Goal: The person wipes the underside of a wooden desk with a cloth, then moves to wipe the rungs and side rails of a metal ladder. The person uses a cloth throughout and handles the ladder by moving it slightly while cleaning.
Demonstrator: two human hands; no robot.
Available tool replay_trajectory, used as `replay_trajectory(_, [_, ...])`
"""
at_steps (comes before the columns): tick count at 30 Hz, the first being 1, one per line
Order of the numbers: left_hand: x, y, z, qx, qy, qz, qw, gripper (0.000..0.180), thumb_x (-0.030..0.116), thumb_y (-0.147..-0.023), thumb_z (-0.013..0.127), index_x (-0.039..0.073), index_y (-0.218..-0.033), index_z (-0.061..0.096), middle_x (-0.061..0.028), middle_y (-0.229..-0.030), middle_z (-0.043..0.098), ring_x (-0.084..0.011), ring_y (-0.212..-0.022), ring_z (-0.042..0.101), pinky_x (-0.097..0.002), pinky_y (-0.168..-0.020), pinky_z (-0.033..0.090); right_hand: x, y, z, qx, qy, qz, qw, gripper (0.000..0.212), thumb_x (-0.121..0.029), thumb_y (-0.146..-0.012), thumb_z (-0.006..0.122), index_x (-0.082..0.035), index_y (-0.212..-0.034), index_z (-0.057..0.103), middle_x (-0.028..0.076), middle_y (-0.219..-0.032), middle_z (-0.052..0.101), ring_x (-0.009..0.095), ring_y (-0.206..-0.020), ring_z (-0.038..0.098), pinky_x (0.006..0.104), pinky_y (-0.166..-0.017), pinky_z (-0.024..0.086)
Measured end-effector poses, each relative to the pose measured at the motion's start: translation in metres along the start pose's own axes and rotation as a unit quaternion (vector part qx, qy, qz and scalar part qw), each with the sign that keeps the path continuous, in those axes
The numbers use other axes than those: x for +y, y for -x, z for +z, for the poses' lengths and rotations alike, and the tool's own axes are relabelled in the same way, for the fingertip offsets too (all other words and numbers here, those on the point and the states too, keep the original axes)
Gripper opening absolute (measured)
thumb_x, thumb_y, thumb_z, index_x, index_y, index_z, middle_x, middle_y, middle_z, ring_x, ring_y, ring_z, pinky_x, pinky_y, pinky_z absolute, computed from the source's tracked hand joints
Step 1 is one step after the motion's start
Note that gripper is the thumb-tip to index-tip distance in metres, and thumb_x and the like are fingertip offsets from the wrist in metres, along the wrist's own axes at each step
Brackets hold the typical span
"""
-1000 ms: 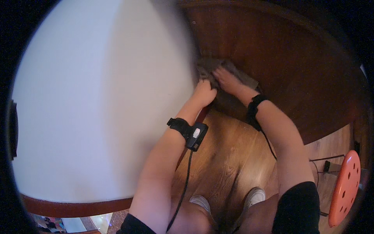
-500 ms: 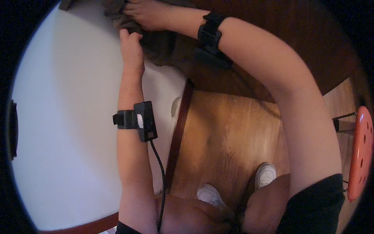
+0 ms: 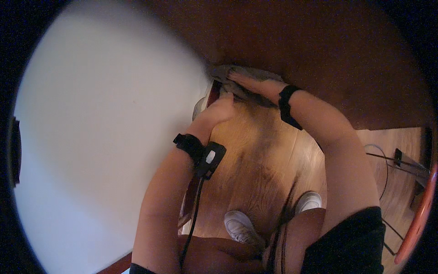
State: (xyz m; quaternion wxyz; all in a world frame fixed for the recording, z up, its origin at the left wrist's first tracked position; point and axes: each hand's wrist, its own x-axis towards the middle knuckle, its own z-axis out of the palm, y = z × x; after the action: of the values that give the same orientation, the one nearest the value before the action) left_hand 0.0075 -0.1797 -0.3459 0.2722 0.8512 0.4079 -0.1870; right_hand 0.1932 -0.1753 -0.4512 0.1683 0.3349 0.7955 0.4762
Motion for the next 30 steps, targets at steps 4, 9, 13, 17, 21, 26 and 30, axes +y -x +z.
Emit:
replay_trajectory(4, [-0.007,-0.007,0.029,-0.037,-0.053,-0.007,0.998,0.058,0.018,-0.082,0.046,-0.011,-0.132,0.035,-0.0310,-0.129,0.044,-0.0380,-0.120,0.046,-0.0411,-0.099,0.039,-0.025,0.006,-0.004,-0.041,0.024,-0.040,0.998,0.054,-0.015,-0.090,0.043,-0.001,-0.140,0.029,0.012,-0.150,0.023,0.028,-0.139,0.018,0.0368,-0.115,0.011])
replay_trajectory(9, [-0.024,-0.011,0.043,-0.139,-0.111,0.046,0.983,0.060,0.015,-0.083,0.044,-0.004,-0.137,0.030,-0.0292,-0.120,0.053,-0.0383,-0.114,0.052,-0.0406,-0.095,0.042,-0.021,0.001,-0.010,-0.085,0.066,-0.066,0.992,0.051,-0.019,-0.092,0.039,-0.002,-0.140,0.030,0.012,-0.149,0.024,0.027,-0.138,0.020,0.0358,-0.115,0.011])
replay_trajectory(13, [-0.032,0.009,0.029,-0.130,-0.089,0.072,0.985,0.060,0.013,-0.082,0.044,0.001,-0.140,0.030,-0.0247,-0.123,0.053,-0.0388,-0.112,0.053,-0.0417,-0.095,0.043,-0.015,0.001,-0.025,-0.139,0.120,-0.100,0.978,0.049,-0.021,-0.094,0.036,-0.003,-0.140,0.032,0.012,-0.149,0.026,0.026,-0.138,0.021,0.0349,-0.115,0.011])
replay_trajectory(17, [-0.015,0.013,0.028,-0.103,-0.127,0.040,0.986,0.060,0.013,-0.082,0.046,0.002,-0.140,0.031,-0.0226,-0.128,0.050,-0.0388,-0.116,0.050,-0.0432,-0.098,0.041,-0.004,0.026,-0.047,-0.204,0.173,-0.151,0.952,0.048,-0.024,-0.097,0.033,-0.004,-0.140,0.033,0.011,-0.149,0.027,0.025,-0.138,0.023,0.0341,-0.115,0.011])
replay_trajectory(21, [0.011,0.033,0.056,-0.106,-0.106,0.166,0.975,0.061,0.011,-0.083,0.045,-0.002,-0.140,0.028,-0.0255,-0.132,0.044,-0.0382,-0.122,0.045,-0.0429,-0.102,0.038,-0.005,0.104,-0.066,-0.285,0.126,-0.211,0.927,0.047,-0.027,-0.099,0.031,-0.005,-0.140,0.034,0.011,-0.148,0.028,0.023,-0.137,0.024,0.0333,-0.115,0.012])
replay_trajectory(26, [0.000,0.011,0.126,-0.096,-0.080,0.313,0.942,0.060,0.009,-0.082,0.046,-0.003,-0.139,0.029,-0.0262,-0.136,0.039,-0.0370,-0.127,0.038,-0.0416,-0.106,0.032,-0.002,0.184,-0.099,-0.493,-0.210,-0.227,0.813,0.045,-0.020,-0.096,0.031,-0.003,-0.137,0.038,0.010,-0.146,0.033,0.020,-0.137,0.025,0.0376,-0.115,0.011])
replay_trajectory(30, [0.036,-0.007,0.113,-0.137,-0.041,0.309,0.940,0.061,0.009,-0.083,0.050,-0.004,-0.139,0.029,-0.0260,-0.139,0.035,-0.0363,-0.129,0.036,-0.0400,-0.108,0.030,-0.035,0.261,-0.081,-0.461,-0.338,0.019,0.820,0.045,-0.031,-0.094,0.038,-0.006,-0.129,0.051,0.004,-0.142,0.039,0.019,-0.132,0.031,0.0372,-0.113,0.016])
